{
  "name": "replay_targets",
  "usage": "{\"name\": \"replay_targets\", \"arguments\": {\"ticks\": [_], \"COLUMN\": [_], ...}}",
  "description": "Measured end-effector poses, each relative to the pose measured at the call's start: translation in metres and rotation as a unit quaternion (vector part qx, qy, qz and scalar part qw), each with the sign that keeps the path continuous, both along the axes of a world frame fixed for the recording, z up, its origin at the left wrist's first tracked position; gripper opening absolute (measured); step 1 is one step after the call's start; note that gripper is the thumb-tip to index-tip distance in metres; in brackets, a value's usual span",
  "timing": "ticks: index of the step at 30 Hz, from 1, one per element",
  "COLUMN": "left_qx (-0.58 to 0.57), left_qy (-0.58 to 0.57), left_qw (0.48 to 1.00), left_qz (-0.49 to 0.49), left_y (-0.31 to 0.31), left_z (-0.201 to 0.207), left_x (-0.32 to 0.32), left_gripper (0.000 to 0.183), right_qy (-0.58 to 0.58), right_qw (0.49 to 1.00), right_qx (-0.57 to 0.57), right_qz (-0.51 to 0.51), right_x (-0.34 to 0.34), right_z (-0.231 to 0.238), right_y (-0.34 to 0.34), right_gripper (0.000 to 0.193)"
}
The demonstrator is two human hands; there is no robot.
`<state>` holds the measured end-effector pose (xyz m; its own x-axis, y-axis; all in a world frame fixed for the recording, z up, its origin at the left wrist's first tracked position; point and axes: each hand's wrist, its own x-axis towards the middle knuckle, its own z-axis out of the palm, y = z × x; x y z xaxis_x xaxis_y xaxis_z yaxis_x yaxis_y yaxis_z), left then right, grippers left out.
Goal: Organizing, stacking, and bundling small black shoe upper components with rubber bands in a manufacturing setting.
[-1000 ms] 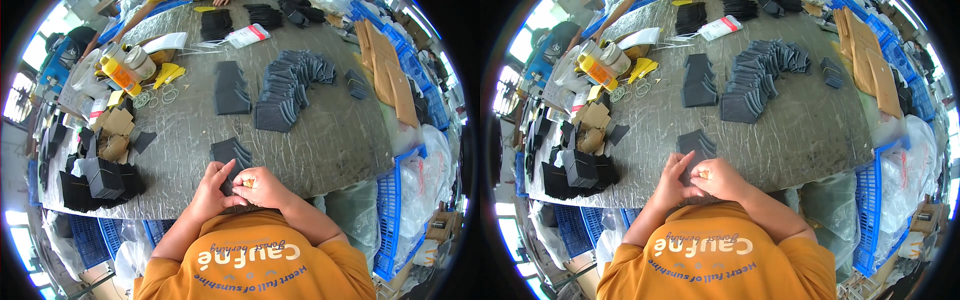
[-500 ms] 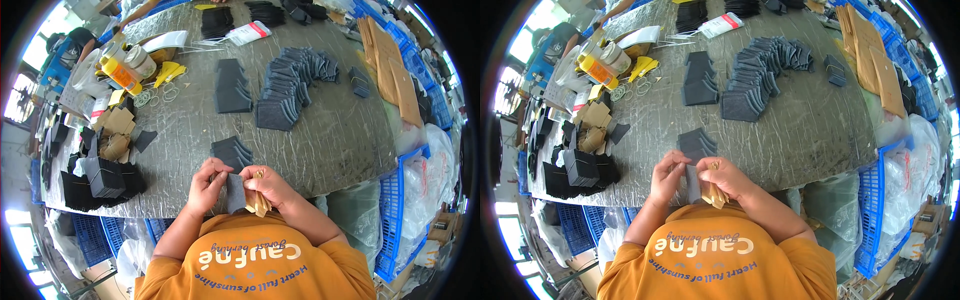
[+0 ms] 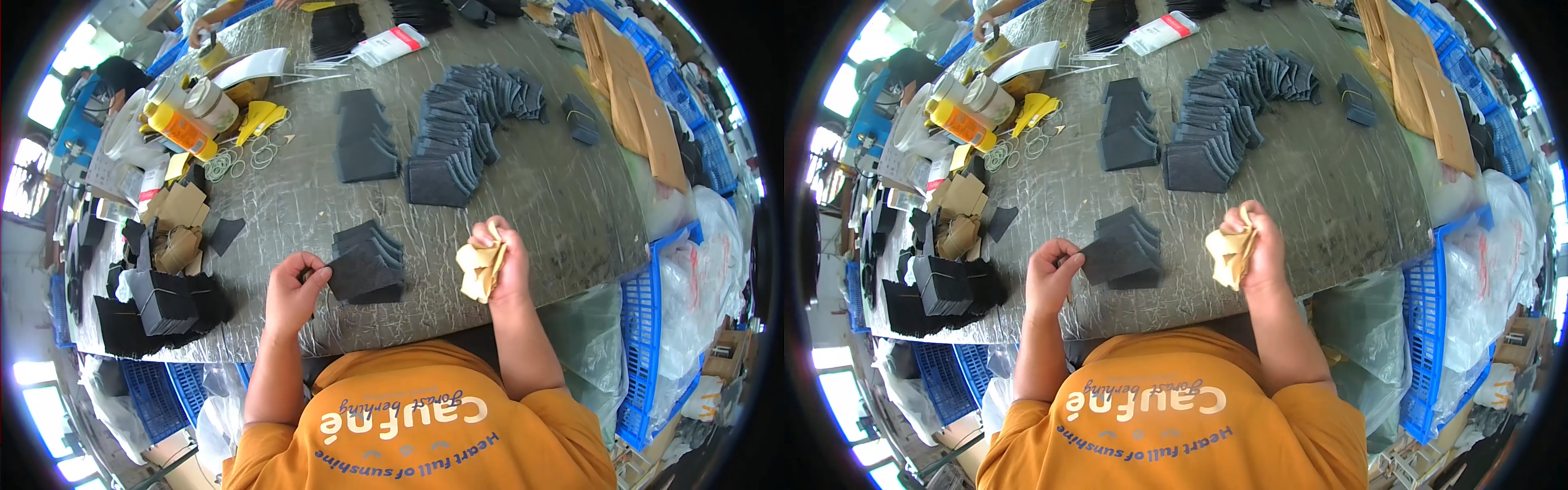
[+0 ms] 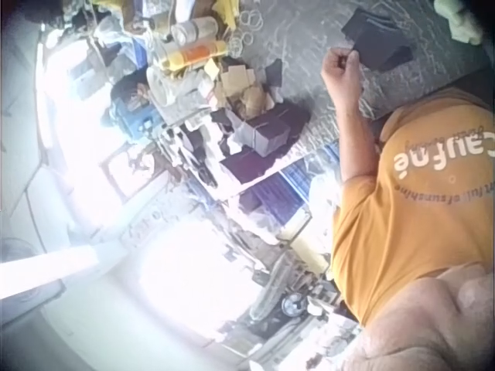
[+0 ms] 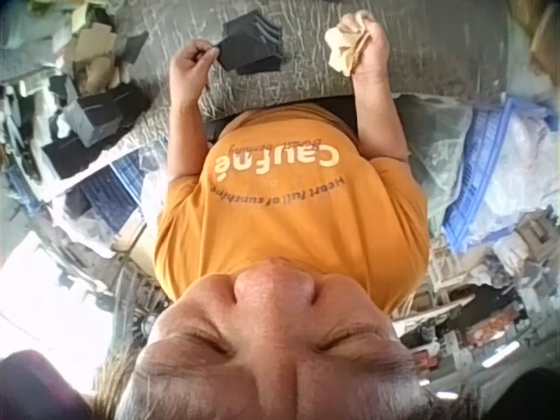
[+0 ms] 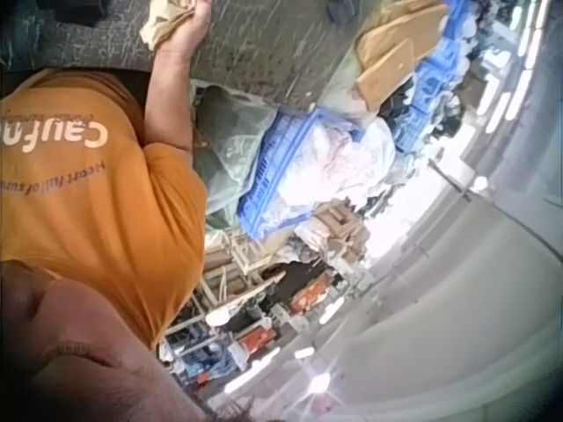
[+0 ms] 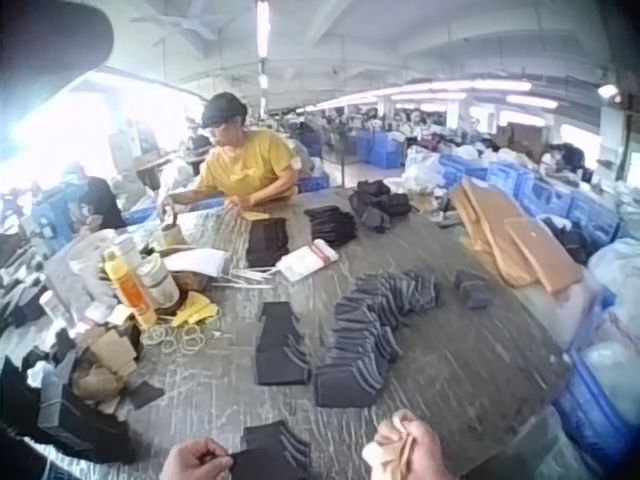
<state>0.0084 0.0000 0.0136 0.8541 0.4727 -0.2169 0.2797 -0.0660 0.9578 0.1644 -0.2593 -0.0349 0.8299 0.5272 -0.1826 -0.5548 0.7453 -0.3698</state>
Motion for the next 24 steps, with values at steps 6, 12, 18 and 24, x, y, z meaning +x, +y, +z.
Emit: {"name": "replay_targets", "arguments": {"ticks": [6, 12, 18, 24], "left_qx": [0.104, 0.123, 0.1, 0.129], "left_qy": [0.119, 0.099, 0.133, 0.116], "left_qw": [0.985, 0.985, 0.984, 0.983], "left_qz": [-0.066, -0.07, -0.061, -0.068], "left_y": [-0.004, -0.003, -0.006, -0.006], "left_z": [-0.013, -0.023, -0.018, -0.018], "left_x": [0.009, 0.013, 0.015, 0.013], "left_gripper": [0.006, 0.008, 0.007, 0.007], "right_qy": [-0.04, -0.05, -0.076, -0.438], "right_qw": [0.992, 0.99, 0.987, 0.768], "right_qx": [-0.116, -0.126, -0.139, -0.442], "right_qz": [0.008, 0.026, 0.036, 0.15], "right_x": [-0.01, -0.018, -0.023, -0.044], "right_z": [0.01, 0.003, 0.008, 0.031], "right_y": [-0.012, -0.014, -0.012, 0.0], "right_gripper": [0.019, 0.026, 0.027, 0.016]}}
